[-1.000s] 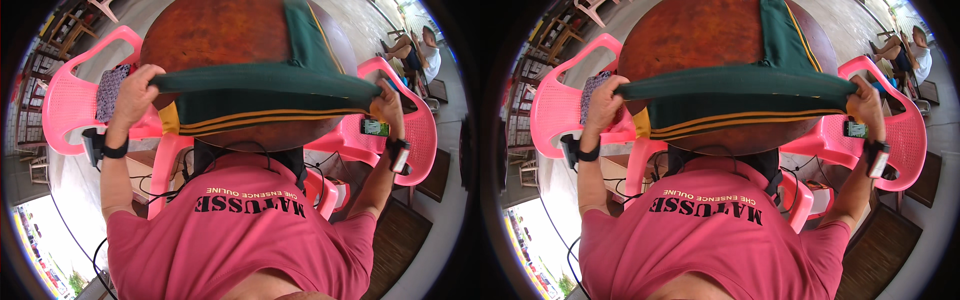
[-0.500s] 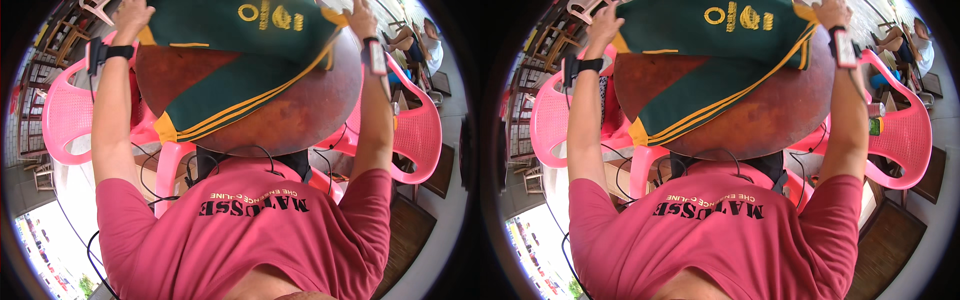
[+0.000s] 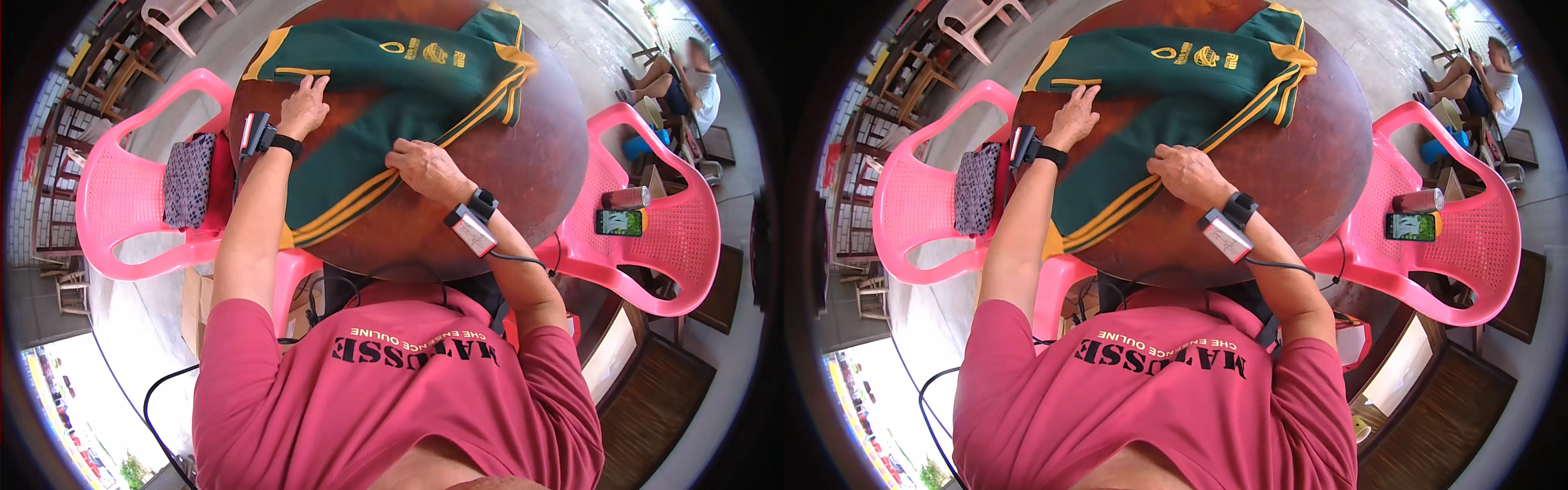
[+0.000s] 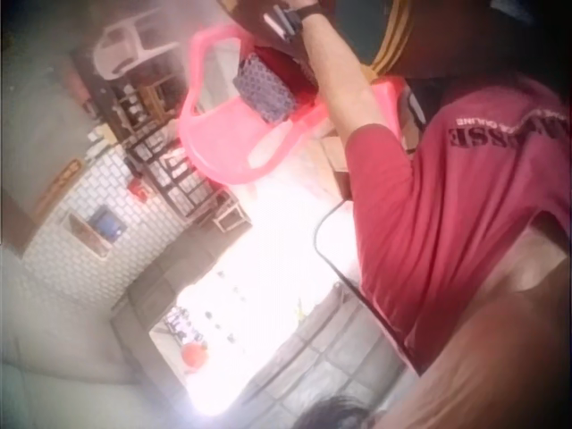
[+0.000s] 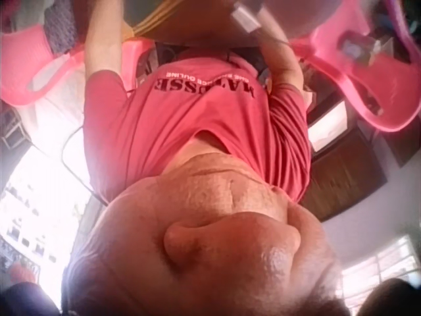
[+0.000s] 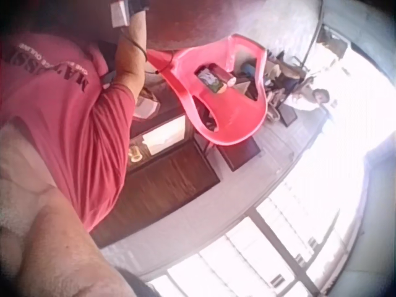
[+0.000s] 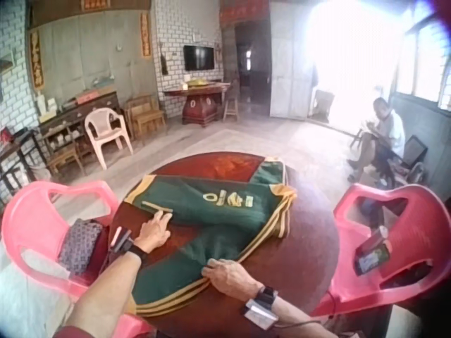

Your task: Folding a green and yellow sports shirt on a round wooden table.

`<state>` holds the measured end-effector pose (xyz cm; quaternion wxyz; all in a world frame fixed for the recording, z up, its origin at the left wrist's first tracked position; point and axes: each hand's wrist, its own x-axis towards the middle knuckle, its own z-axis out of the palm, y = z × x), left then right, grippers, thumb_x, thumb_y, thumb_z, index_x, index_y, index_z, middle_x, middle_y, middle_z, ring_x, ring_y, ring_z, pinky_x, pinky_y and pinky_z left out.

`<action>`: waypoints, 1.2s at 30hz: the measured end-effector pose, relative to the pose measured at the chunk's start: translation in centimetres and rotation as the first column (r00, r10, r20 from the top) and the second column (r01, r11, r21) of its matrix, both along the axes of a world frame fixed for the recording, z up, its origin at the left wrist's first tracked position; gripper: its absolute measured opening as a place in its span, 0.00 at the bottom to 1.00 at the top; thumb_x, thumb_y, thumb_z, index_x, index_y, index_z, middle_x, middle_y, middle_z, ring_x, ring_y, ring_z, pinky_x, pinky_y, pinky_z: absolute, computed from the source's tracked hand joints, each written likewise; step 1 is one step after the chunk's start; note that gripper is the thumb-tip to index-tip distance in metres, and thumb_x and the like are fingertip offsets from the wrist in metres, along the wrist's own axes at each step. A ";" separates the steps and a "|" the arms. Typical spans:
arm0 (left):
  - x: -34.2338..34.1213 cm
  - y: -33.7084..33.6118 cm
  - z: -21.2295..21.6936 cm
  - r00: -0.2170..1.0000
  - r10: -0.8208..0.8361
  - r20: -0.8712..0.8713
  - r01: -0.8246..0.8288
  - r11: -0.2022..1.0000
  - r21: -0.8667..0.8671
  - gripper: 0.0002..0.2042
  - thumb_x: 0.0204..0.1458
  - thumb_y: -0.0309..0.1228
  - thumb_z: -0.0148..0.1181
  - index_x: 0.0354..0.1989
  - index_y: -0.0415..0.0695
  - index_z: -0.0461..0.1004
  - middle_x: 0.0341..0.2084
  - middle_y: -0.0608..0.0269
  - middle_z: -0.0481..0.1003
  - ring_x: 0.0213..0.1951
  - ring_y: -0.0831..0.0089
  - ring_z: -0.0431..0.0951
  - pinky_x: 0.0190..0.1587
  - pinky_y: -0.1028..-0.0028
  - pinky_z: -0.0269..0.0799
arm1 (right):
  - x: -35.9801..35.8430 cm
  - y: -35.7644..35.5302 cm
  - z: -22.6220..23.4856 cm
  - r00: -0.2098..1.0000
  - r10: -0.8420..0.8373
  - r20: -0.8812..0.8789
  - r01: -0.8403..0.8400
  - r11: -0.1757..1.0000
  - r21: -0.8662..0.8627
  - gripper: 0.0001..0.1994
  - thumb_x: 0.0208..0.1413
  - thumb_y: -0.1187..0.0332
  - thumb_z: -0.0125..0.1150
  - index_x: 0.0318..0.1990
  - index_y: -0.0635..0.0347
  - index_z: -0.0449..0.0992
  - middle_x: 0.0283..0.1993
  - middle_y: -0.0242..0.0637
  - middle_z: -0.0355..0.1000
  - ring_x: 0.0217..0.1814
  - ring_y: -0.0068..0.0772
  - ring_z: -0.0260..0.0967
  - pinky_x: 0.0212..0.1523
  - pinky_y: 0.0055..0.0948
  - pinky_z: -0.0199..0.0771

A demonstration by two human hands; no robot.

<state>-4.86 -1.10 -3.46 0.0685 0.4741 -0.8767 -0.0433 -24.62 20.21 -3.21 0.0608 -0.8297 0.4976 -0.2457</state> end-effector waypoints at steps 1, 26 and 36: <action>-0.2 0.0 0.4 0.998 0.007 0.058 -0.011 0.999 0.053 0.30 0.50 0.33 0.53 0.65 0.53 0.55 0.64 0.50 0.55 0.58 0.48 0.65 0.54 0.47 0.64 | -0.6 0.2 0.1 1.000 -0.005 -0.004 0.005 1.000 -0.004 0.10 0.47 0.76 0.52 0.37 0.54 0.74 0.38 0.39 0.68 0.37 0.43 0.71 0.37 0.38 0.73; -1.1 -12.8 2.8 0.968 -0.097 0.230 0.055 0.982 0.182 0.31 0.50 0.20 0.43 0.65 0.57 0.56 0.60 0.58 0.64 0.61 0.57 0.63 0.56 0.47 0.59 | -27.6 -9.3 4.1 0.846 -0.448 -0.290 0.427 0.894 -0.136 0.27 0.46 0.79 0.50 0.58 0.53 0.67 0.57 0.40 0.65 0.62 0.45 0.61 0.58 0.44 0.63; 3.4 -12.0 2.9 0.956 -0.039 0.292 0.039 0.999 0.006 0.17 0.41 0.19 0.52 0.42 0.47 0.73 0.37 0.51 0.75 0.44 0.52 0.75 0.44 0.54 0.67 | -25.6 -12.6 3.7 0.682 -0.427 -0.594 0.671 0.688 0.275 0.28 0.44 0.75 0.55 0.57 0.45 0.68 0.51 0.44 0.71 0.56 0.49 0.68 0.53 0.46 0.69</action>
